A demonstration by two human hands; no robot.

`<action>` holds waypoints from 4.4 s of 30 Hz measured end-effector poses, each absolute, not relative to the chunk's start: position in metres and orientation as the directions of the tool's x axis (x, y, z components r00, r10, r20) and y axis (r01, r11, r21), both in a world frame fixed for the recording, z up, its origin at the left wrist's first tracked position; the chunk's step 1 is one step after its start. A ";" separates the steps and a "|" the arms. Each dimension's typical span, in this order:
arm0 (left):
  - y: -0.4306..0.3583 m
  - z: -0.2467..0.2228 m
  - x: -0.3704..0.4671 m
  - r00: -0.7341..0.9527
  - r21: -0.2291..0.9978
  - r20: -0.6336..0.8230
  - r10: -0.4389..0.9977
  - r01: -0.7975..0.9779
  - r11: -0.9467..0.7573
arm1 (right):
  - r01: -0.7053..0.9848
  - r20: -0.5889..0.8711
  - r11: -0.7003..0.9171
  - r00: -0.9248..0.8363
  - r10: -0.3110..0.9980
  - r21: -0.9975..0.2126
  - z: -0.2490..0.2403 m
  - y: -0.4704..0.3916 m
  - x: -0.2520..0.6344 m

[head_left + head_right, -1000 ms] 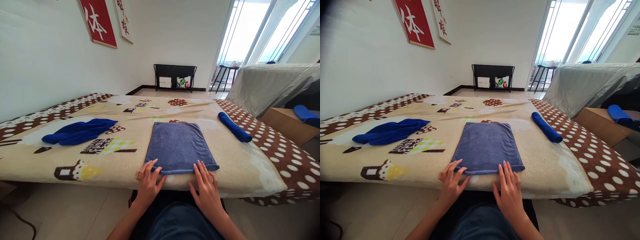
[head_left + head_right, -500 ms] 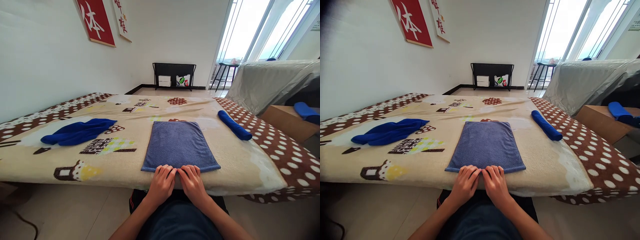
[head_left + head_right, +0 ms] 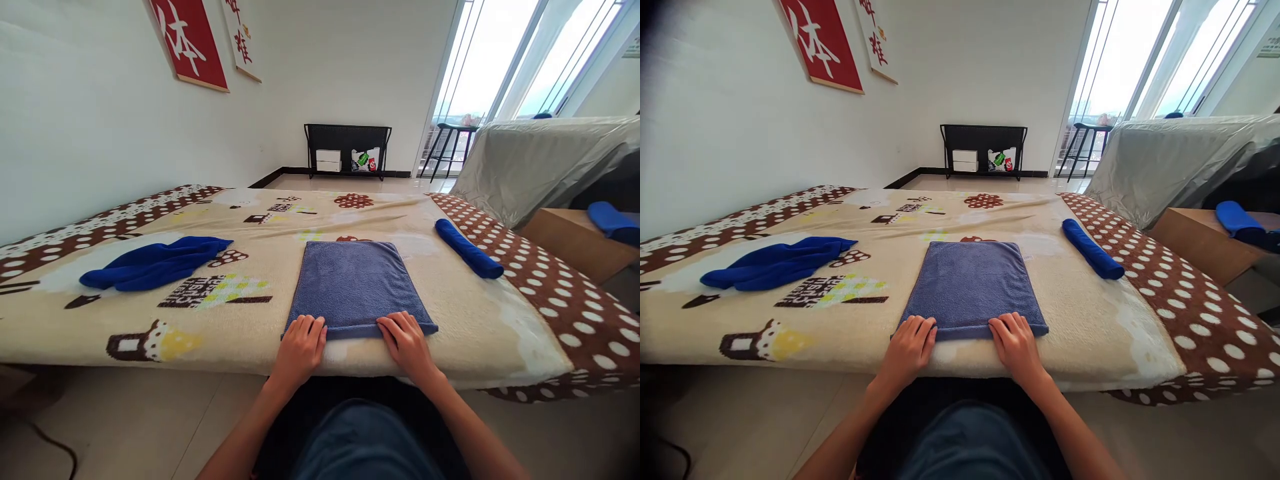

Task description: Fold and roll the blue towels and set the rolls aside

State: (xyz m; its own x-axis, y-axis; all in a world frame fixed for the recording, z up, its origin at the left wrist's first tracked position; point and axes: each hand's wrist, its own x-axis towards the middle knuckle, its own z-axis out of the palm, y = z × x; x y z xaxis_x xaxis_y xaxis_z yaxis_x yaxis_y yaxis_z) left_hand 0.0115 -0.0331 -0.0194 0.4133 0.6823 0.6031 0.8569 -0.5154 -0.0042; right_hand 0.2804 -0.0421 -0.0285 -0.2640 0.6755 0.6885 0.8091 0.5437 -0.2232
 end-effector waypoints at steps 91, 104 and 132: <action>-0.060 -0.017 0.058 0.440 0.128 0.646 0.623 0.743 -0.657 | 0.770 0.725 0.580 -0.238 0.647 -0.265 -0.032 -0.071 0.252; -0.057 -0.009 0.044 0.555 -0.013 0.489 0.673 0.776 -0.631 | 0.772 0.627 0.593 -0.348 0.697 -0.230 -0.026 -0.062 0.268; -0.046 -0.020 0.036 0.356 -0.023 0.722 0.593 0.869 -0.495 | 0.826 0.762 0.531 -0.217 0.611 -0.190 -0.034 -0.058 0.277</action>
State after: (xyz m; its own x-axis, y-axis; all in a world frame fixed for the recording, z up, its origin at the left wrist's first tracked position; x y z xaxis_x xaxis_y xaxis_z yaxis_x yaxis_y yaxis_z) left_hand 0.0355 -0.0461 -0.0204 0.3561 0.5927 0.7224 0.8689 -0.4945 -0.0225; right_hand 0.2768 -0.0578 -0.0340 -0.2175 0.6105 0.7616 0.8260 0.5309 -0.1897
